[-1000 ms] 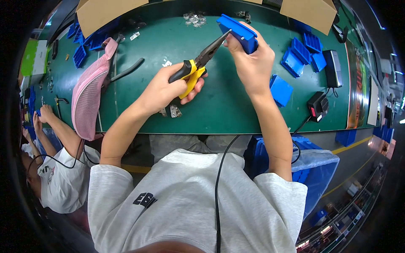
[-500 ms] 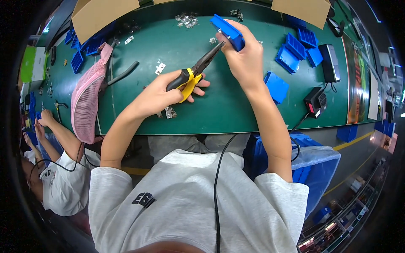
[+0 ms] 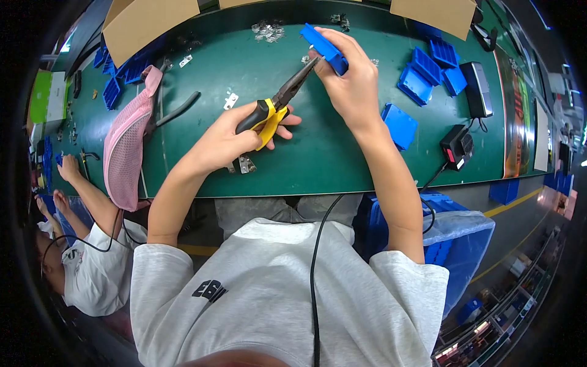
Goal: The person assembles small metal components into a blue plastic housing using needle-nose pliers.
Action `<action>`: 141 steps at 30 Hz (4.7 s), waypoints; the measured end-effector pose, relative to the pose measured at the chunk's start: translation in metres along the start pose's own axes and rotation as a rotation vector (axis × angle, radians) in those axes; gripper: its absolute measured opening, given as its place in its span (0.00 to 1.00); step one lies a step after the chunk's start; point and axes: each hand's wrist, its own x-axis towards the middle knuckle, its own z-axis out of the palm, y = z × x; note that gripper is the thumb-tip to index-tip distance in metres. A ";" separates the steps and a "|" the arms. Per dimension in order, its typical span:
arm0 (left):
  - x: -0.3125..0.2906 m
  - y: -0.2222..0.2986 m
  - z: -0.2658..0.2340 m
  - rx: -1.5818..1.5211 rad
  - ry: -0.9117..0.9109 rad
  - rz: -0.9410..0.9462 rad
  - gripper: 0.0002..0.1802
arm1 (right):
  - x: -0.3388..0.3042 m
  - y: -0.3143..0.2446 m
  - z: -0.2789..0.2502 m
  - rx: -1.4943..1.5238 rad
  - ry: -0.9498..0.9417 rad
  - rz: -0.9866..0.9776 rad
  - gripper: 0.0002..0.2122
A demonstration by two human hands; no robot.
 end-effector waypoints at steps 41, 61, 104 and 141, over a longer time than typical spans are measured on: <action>-0.001 0.005 -0.003 0.037 0.013 -0.020 0.27 | 0.005 0.002 -0.003 -0.150 -0.011 -0.207 0.14; 0.001 -0.003 -0.005 0.043 -0.028 0.029 0.25 | -0.001 -0.001 0.002 -0.055 0.040 -0.071 0.14; -0.001 0.010 -0.019 0.046 0.066 0.050 0.30 | 0.005 -0.009 -0.009 -0.047 -0.002 -0.230 0.13; -0.005 0.022 -0.022 0.114 0.118 0.020 0.23 | -0.004 -0.009 -0.001 0.245 0.035 0.170 0.17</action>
